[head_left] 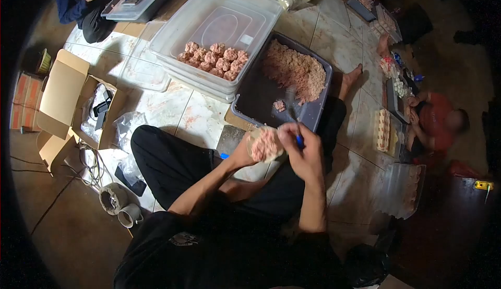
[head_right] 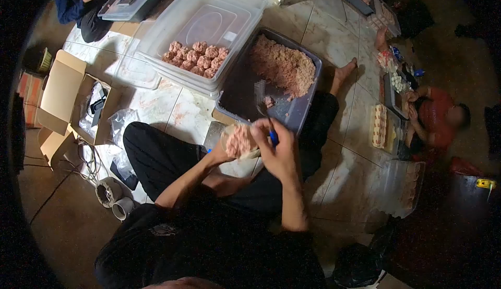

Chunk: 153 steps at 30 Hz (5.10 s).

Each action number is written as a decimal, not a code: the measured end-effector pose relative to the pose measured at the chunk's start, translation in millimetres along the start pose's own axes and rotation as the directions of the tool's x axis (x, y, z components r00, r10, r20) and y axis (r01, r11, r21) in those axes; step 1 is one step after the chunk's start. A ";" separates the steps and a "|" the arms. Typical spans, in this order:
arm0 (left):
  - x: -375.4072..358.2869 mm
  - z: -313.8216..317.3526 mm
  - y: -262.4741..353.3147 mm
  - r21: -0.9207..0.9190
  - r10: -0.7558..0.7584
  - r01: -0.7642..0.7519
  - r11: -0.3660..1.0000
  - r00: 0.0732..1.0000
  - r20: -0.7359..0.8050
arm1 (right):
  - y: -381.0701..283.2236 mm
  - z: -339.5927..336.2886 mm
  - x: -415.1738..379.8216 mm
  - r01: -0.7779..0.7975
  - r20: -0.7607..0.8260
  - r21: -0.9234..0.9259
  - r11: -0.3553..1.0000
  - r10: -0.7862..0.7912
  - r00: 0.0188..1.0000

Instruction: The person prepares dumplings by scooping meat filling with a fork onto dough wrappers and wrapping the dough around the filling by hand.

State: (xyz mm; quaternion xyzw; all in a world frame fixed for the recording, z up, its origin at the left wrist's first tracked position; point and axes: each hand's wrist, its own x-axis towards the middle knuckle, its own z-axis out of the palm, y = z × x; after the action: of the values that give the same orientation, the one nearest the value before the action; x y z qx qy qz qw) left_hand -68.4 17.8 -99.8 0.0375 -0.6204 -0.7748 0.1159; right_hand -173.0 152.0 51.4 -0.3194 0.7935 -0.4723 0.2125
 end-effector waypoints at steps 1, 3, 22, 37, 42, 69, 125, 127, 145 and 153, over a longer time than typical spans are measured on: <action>6.3 -3.3 14.9 -0.025 0.039 -0.040 0.999 0.999 -0.036 | -4.3 -2.4 13.6 -0.019 0.002 -0.068 0.998 0.019 1.000; 8.5 -20.3 -6.6 0.002 0.116 -0.118 0.993 0.977 -0.179 | 32.5 3.4 46.8 -0.015 -0.200 -0.183 0.983 -0.022 0.980; -19.2 -99.1 33.1 0.084 0.038 -0.018 0.996 0.969 -0.243 | -39.6 6.3 59.3 0.283 0.230 -0.354 0.891 -0.210 0.950; -25.0 -53.8 91.2 0.380 0.205 -0.062 0.923 0.915 -0.347 | -0.3 4.8 -22.0 0.015 -0.209 0.086 0.996 0.004 0.978; -27.9 -34.2 81.5 0.525 0.037 0.084 0.847 0.976 -0.216 | 56.0 60.8 -38.9 0.186 0.026 0.269 0.945 -0.200 0.979; -24.6 -14.7 132.8 -0.054 -0.153 0.143 0.988 0.932 -0.328 | -39.0 17.1 -39.9 0.327 -0.010 -0.379 0.866 -0.357 0.934; -12.9 -27.0 108.4 0.367 0.096 -0.023 0.930 0.979 -0.180 | -73.0 10.6 -20.1 0.201 0.315 -0.563 0.802 -0.017 0.949; -13.5 -35.8 100.1 0.362 -0.017 0.062 0.930 0.992 -0.126 | -67.9 10.7 -23.3 0.253 0.237 -0.541 0.802 -0.144 0.961; -37.0 -86.8 75.6 0.270 0.057 0.057 0.961 0.916 -0.397 | 47.1 -21.9 29.5 -0.029 0.065 -0.736 0.677 0.113 0.991; -32.5 -38.8 92.2 0.172 -0.073 0.133 0.976 0.945 -0.318 | 153.2 7.3 140.6 0.065 -0.007 -0.812 0.580 -0.121 0.993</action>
State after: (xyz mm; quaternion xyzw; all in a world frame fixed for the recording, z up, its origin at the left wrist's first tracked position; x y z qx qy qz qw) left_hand -16.8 -30.6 -22.0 0.2020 -0.6632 -0.7011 0.1666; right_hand -314.5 101.6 -92.7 -0.4077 0.9097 -0.0793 -0.0058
